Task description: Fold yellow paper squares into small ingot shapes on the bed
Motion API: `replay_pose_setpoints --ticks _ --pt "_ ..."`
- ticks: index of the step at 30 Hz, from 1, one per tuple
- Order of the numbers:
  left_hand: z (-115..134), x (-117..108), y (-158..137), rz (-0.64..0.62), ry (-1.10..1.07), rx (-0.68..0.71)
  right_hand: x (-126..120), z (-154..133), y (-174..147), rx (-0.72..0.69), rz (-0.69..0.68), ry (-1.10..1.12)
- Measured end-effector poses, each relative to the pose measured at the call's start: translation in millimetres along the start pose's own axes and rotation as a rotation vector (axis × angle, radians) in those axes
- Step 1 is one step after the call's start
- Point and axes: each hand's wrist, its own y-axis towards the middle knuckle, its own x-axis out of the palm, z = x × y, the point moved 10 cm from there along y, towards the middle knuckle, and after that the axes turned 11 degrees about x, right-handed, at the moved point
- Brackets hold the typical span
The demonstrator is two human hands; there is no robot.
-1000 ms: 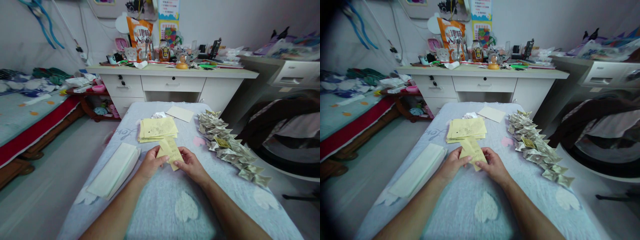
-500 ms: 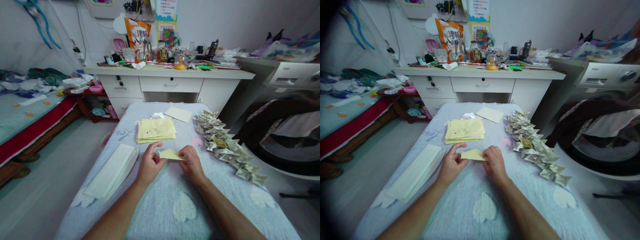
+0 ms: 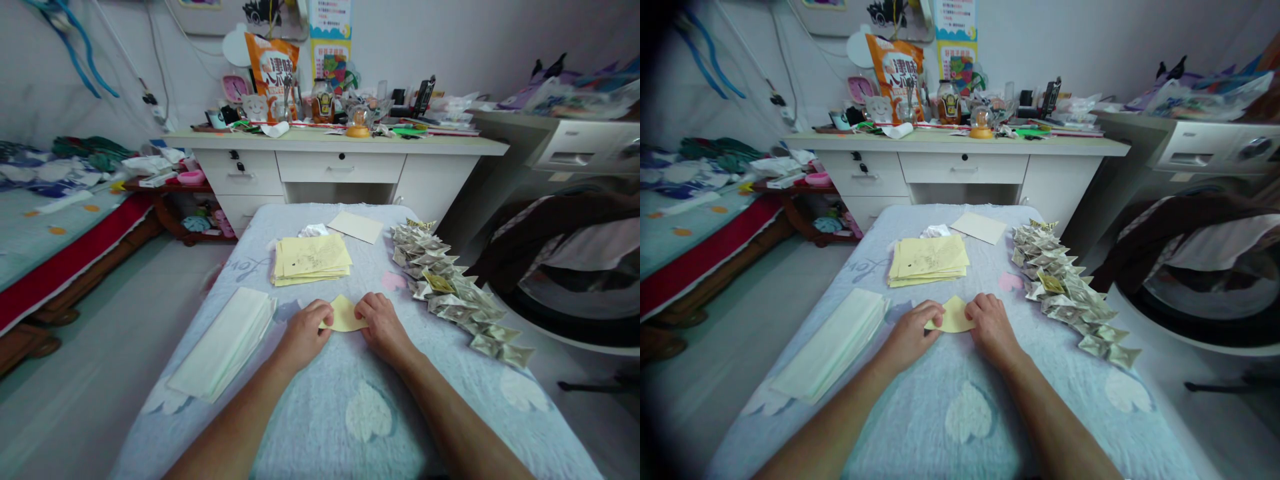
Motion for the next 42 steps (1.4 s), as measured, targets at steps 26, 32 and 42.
replay_pose_setpoints --ticks 26,32,42 --pt "-20 3 -7 -0.207 0.212 -0.131 -1 24 3 0.058 -0.114 0.179" --pt "-26 -4 -7 -0.158 0.284 -0.157 0 35 6 0.15 -0.067 0.176" --pt "-34 -9 -4 -0.097 0.4 -0.184 4 45 9 0.308 0.0 0.103"
